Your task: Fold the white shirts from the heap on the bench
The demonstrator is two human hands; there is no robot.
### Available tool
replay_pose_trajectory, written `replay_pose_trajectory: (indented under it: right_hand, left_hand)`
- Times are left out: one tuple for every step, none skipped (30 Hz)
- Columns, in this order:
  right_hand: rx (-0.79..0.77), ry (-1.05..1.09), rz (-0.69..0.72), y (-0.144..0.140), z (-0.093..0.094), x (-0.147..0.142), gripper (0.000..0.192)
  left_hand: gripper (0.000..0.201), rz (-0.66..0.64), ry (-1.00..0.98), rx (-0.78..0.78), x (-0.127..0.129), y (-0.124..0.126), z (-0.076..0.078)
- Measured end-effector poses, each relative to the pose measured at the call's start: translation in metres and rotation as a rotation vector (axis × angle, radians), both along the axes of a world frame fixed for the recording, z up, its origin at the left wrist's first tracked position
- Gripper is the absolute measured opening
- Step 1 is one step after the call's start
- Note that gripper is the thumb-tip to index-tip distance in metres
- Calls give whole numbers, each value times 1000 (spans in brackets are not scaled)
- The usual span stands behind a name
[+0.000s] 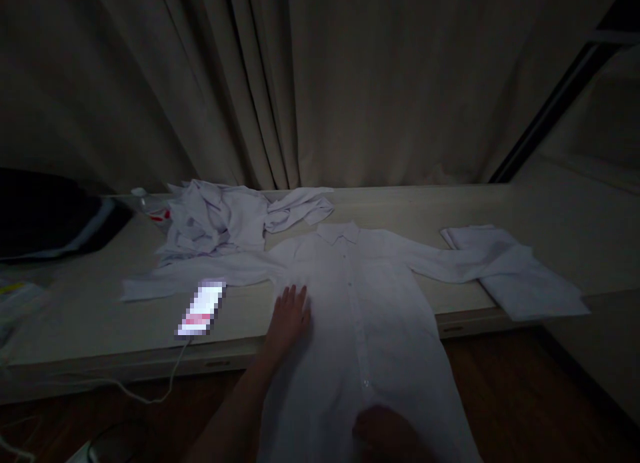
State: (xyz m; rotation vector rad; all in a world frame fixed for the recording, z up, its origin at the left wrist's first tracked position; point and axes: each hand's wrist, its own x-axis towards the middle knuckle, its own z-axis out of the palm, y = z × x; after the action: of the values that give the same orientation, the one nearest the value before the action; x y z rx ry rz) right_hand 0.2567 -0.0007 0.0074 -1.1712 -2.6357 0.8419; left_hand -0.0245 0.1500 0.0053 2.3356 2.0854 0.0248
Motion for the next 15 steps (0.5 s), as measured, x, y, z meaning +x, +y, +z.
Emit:
replay_pose_trajectory:
  right_hand:
    - [13, -25, -74, 9, -5, 18, 35]
    - [28, -53, -154, 18, -11, 37, 37]
    - [43, -86, -230, 24, -17, 56, 41]
    - [65, -128, -314, 29, -24, 74, 45]
    - [99, -179, -384, 31, -31, 89, 49]
    - [120, -224, -416, 32, -38, 101, 55]
    - [136, -262, -433, 30, -44, 109, 60]
    - [145, -289, -434, 28, -50, 114, 64]
    - [148, -303, -425, 24, -56, 116, 66]
    - [153, -306, -422, 21, -60, 116, 67]
    - [157, -301, -419, 18, -63, 115, 67]
    - [162, -286, -419, 16, -65, 115, 67]
    - [164, -262, -425, 15, -66, 115, 67]
    - [165, -228, -444, 16, -66, 116, 66]
    - [165, -184, -482, 20, -65, 120, 64]
  left_hand:
    - [55, 12, -9, 35, 3, -13, -1]
    - [54, 3, -19, 70, 6, -28, -3]
    - [52, -14, -26, 89, 9, -45, -7]
    - [50, -42, -30, 80, 13, -64, -13]
    - [48, -63, -32, 59, 16, -83, -20]
    - [48, -56, -33, 37, 18, -101, -28]
    - [47, -46, -29, 14, 20, -117, -37]
    - [47, -36, -28, -5, 21, -131, -46]
    - [47, -25, -27, -10, 21, -141, -54]
    - [47, -23, -26, -9, 21, -148, -62]
    - [46, -10, -26, 1, 20, -152, -67]
    - [46, 8, -29, 19, 20, -153, -71]
    - [45, 19, -43, 35, 22, -152, -73]
    - [45, 14, -74, 50, 26, -150, -73]
    - [44, -14, -125, 53, 32, -147, -70]
